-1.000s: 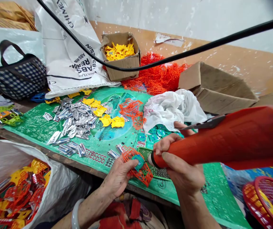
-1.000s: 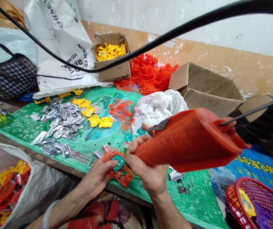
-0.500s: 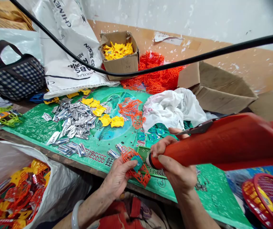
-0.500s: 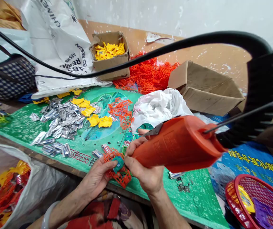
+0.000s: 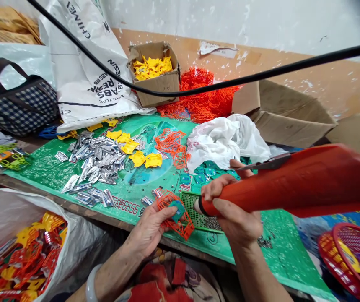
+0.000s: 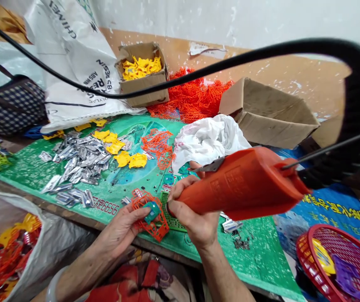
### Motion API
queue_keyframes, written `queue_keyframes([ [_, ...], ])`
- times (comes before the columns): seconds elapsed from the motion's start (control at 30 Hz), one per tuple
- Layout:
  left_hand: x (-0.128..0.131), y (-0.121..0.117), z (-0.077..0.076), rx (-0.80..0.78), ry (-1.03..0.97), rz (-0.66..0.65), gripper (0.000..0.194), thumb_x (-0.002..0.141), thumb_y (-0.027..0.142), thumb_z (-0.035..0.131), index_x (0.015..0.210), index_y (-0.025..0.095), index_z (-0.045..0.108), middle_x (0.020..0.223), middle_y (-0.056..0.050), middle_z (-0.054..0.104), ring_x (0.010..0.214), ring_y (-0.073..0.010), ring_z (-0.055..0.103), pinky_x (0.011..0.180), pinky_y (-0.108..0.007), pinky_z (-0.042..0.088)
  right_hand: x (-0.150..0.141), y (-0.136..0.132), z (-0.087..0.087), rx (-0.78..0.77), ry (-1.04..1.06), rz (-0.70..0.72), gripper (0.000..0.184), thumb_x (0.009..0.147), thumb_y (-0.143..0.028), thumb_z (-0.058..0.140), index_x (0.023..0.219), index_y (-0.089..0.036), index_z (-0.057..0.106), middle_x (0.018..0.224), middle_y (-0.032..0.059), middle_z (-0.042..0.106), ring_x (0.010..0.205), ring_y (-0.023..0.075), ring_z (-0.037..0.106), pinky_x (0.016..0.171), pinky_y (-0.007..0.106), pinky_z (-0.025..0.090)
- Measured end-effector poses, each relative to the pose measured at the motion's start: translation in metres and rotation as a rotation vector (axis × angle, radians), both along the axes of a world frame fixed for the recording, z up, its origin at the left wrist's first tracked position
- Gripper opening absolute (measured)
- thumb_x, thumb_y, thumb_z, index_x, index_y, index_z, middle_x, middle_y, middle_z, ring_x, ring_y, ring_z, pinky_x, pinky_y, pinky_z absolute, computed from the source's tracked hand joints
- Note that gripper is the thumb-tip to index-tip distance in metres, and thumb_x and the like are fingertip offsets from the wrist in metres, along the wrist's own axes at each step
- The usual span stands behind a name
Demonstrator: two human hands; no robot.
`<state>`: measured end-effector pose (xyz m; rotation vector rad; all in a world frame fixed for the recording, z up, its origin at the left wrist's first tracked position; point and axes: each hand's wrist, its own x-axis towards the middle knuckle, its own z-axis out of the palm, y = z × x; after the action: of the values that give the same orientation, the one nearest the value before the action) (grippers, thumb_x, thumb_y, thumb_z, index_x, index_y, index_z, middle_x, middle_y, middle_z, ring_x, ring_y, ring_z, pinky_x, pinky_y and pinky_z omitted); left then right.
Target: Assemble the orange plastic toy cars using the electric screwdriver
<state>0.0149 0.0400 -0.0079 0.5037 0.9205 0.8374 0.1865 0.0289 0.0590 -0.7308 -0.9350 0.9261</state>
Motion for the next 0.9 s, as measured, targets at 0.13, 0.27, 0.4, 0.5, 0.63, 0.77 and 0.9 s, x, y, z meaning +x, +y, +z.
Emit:
queue_keyframes([
  [0.13,-0.012,0.006,0.011,0.001,0.073,0.051,0.039,0.064,0.027,0.089,0.099,0.017,0.075,0.095,-0.005,0.077,0.078,-0.0186,0.068,0.070,-0.031,0.058,0.008,0.008,-0.009,-0.053,-0.036,-0.130,0.032,0.065,-0.012,0.075,0.093,-0.025,0.065,0.070,-0.0054,0.064,0.059,0.0140,0.060,0.062,0.033,0.051],
  [0.27,-0.014,0.006,0.015,0.000,0.072,0.089,0.044,0.063,0.028,0.090,0.103,0.017,0.074,0.099,-0.005,0.076,0.081,-0.0195,0.069,0.071,-0.030,0.058,0.010,0.013,-0.027,-0.089,-0.089,-0.170,0.015,0.064,-0.012,0.075,0.071,-0.021,0.065,0.066,-0.0038,0.062,0.059,0.0144,0.059,0.059,0.032,0.050],
  [0.4,-0.010,0.001,0.012,-0.008,0.029,0.070,0.042,0.064,0.028,0.090,0.101,0.016,0.074,0.095,-0.005,0.077,0.081,-0.0194,0.069,0.074,-0.031,0.059,0.011,0.017,-0.039,-0.102,-0.111,-0.260,0.015,0.064,-0.013,0.075,0.072,-0.020,0.064,0.067,-0.0030,0.063,0.059,0.0153,0.059,0.058,0.032,0.050],
  [0.5,-0.008,-0.001,0.010,-0.013,0.009,0.060,0.041,0.064,0.028,0.090,0.100,0.018,0.075,0.092,-0.004,0.077,0.076,-0.0179,0.069,0.072,-0.031,0.059,0.012,0.020,-0.042,-0.091,-0.122,-0.298,0.016,0.063,-0.012,0.076,0.071,-0.019,0.065,0.067,-0.0027,0.064,0.058,0.0154,0.059,0.057,0.032,0.051],
  [0.63,-0.007,-0.001,0.009,-0.017,-0.014,0.020,0.038,0.066,0.028,0.089,0.100,0.017,0.076,0.090,-0.004,0.077,0.074,-0.0168,0.069,0.072,-0.030,0.059,0.012,0.022,-0.043,-0.108,-0.128,-0.309,0.013,0.062,-0.014,0.075,0.063,-0.019,0.063,0.067,-0.0020,0.063,0.058,0.0148,0.059,0.057,0.031,0.050],
  [0.77,-0.006,-0.002,0.004,-0.021,-0.049,0.006,0.034,0.069,0.025,0.088,0.100,0.018,0.075,0.093,-0.003,0.077,0.075,-0.0162,0.070,0.077,-0.032,0.059,0.011,0.022,-0.043,-0.135,-0.136,-0.313,0.012,0.062,-0.016,0.076,0.063,-0.018,0.064,0.065,-0.0015,0.063,0.058,0.0150,0.058,0.056,0.031,0.050],
  [0.9,-0.004,-0.004,0.002,-0.043,-0.038,-0.014,0.036,0.067,0.027,0.089,0.099,0.015,0.075,0.093,-0.005,0.076,0.075,-0.0176,0.070,0.075,-0.031,0.059,0.010,0.022,-0.044,-0.147,-0.143,-0.309,0.011,0.061,-0.017,0.076,0.063,-0.018,0.065,0.065,-0.0010,0.063,0.058,0.0154,0.058,0.056,0.032,0.050],
])
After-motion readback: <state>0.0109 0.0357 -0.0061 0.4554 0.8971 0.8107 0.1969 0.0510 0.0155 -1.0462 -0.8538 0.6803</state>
